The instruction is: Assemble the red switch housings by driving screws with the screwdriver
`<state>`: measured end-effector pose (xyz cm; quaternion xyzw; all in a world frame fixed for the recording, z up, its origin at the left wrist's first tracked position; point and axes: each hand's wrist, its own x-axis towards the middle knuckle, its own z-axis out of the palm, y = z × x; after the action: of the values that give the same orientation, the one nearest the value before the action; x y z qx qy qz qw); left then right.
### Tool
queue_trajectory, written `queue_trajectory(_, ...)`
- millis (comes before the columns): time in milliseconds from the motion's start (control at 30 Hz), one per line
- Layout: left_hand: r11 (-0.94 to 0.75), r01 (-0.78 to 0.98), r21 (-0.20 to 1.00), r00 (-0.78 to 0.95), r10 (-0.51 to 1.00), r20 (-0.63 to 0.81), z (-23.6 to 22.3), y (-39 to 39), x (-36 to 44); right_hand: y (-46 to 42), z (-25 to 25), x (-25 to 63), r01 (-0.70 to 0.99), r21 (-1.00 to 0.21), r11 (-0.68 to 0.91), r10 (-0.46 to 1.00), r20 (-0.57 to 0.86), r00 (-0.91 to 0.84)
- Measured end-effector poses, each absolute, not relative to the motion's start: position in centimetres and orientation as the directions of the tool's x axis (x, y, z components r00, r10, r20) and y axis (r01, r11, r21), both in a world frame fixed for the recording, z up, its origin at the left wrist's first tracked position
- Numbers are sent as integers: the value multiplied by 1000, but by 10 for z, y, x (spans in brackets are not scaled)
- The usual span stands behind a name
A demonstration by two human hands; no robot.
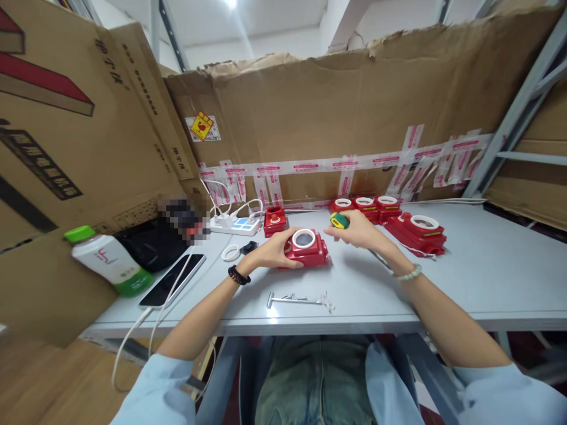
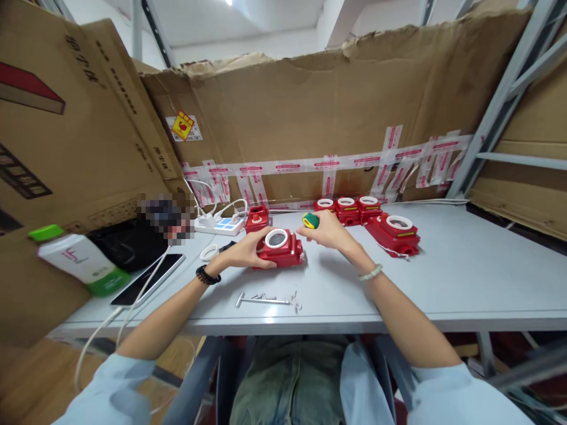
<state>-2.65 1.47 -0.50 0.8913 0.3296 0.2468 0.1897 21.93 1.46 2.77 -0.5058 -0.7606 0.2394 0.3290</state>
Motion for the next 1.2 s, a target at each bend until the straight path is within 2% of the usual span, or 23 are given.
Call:
queue_trajectory(67,-702,492,515,608,701,373,-2,15,-31,16,26,224,579,-772,261,939,66,-336)
queue_trajectory(100,-694,501,517,585,711,389,0,15,-33,16,25,224,557,-797,234,928,13,-371)
queue_trajectory(167,-684,517,515,556,725,405,3,14,-36,14,22,220,520,-826,217,918,-9,-397)
queue_trajectory(367,-688,520,507,526,725,444,7,11,-36,9,21,208,553,-814,175,952,-3,-306)
queue_trajectory(533,-693,523,496,517,721,462,6,11,-34,13,14,209,533,-812,240,942,63,-329)
queue_trajectory(767,-727,541,422,523,685,508,8,10,-34,11,11,204,536,-771,345,925,183,-333)
queue_trajectory(1000,-699,550,456,527,715,460,13,9,-39,12,12,208,503,-782,368,912,199,-358)
queue_trajectory(1133,-678,615,402,510,731,454,12,15,-48,16,6,209,635,-629,449,893,327,-308)
queue_trajectory(1200,-652,664,365,481,747,460,10,20,-54,15,3,206,683,-533,499,866,335,-372)
